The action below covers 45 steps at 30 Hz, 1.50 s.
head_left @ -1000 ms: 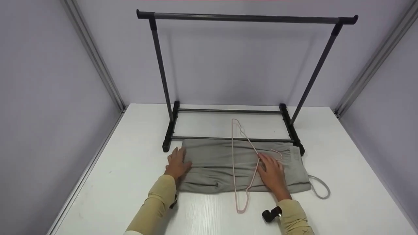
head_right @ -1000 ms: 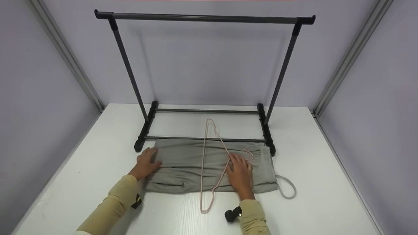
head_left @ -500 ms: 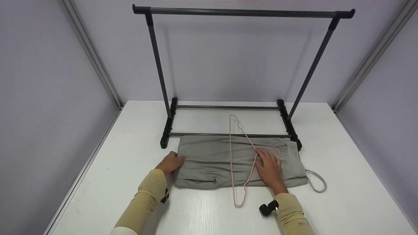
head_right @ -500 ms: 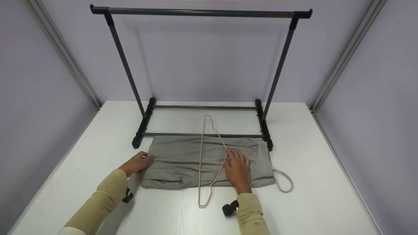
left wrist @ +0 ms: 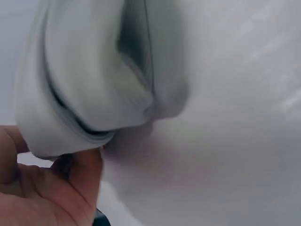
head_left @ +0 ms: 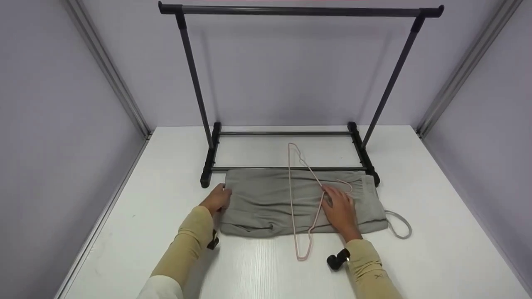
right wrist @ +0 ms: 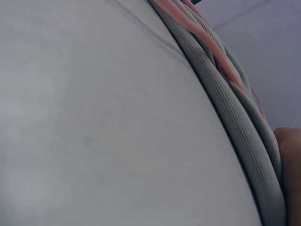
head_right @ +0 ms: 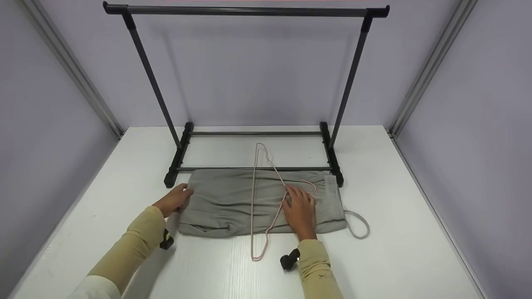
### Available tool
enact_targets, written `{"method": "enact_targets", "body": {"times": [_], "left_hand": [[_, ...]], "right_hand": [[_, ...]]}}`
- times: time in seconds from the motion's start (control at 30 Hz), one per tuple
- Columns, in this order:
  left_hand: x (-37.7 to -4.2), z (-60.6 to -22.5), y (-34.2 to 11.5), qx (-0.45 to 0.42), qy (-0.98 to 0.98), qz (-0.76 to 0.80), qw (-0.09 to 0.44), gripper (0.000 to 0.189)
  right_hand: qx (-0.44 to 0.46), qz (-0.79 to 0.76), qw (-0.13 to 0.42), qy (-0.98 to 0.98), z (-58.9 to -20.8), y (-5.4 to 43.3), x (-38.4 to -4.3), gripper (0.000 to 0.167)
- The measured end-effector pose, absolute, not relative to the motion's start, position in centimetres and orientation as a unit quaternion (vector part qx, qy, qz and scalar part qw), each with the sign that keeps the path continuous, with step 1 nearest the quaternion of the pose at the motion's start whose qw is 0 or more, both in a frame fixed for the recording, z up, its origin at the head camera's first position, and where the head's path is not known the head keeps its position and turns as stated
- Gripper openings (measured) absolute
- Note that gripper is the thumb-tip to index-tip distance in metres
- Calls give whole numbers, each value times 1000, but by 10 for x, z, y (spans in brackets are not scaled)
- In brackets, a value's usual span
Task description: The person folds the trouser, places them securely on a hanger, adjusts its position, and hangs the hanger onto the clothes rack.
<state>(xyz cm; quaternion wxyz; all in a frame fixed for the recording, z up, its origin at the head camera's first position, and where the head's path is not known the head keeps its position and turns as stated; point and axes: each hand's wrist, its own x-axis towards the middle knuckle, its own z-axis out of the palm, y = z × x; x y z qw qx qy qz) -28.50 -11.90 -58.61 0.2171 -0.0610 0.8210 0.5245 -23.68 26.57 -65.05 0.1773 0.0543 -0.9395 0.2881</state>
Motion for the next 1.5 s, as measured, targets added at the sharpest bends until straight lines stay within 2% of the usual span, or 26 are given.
{"method": "enact_targets", "body": {"times": [0.4, 0.63, 0.8, 1.0, 1.2, 1.3, 1.5], "left_hand": [[-291, -549, -82, 20, 814, 560, 154, 54], [-292, -527, -42, 70, 804, 569, 158, 52], [-290, -527, -1, 100, 810, 556, 155, 50], [-280, -548, 58, 152, 873, 433, 164, 47], [-266, -566, 86, 284, 894, 279, 206, 45], [-261, -565, 84, 325, 890, 253, 197, 45], [-251, -570, 62, 340, 919, 155, 127, 38]], "right_hand": [[45, 286, 180, -940, -652, 264, -238, 40], [41, 280, 190, -940, -652, 259, -239, 39], [47, 283, 180, -941, -652, 256, -239, 39], [45, 286, 194, -937, -652, 260, -238, 38], [46, 283, 174, -942, -652, 259, -237, 38], [40, 281, 170, -944, -651, 260, -236, 38], [32, 278, 172, -945, -650, 265, -235, 38]]}}
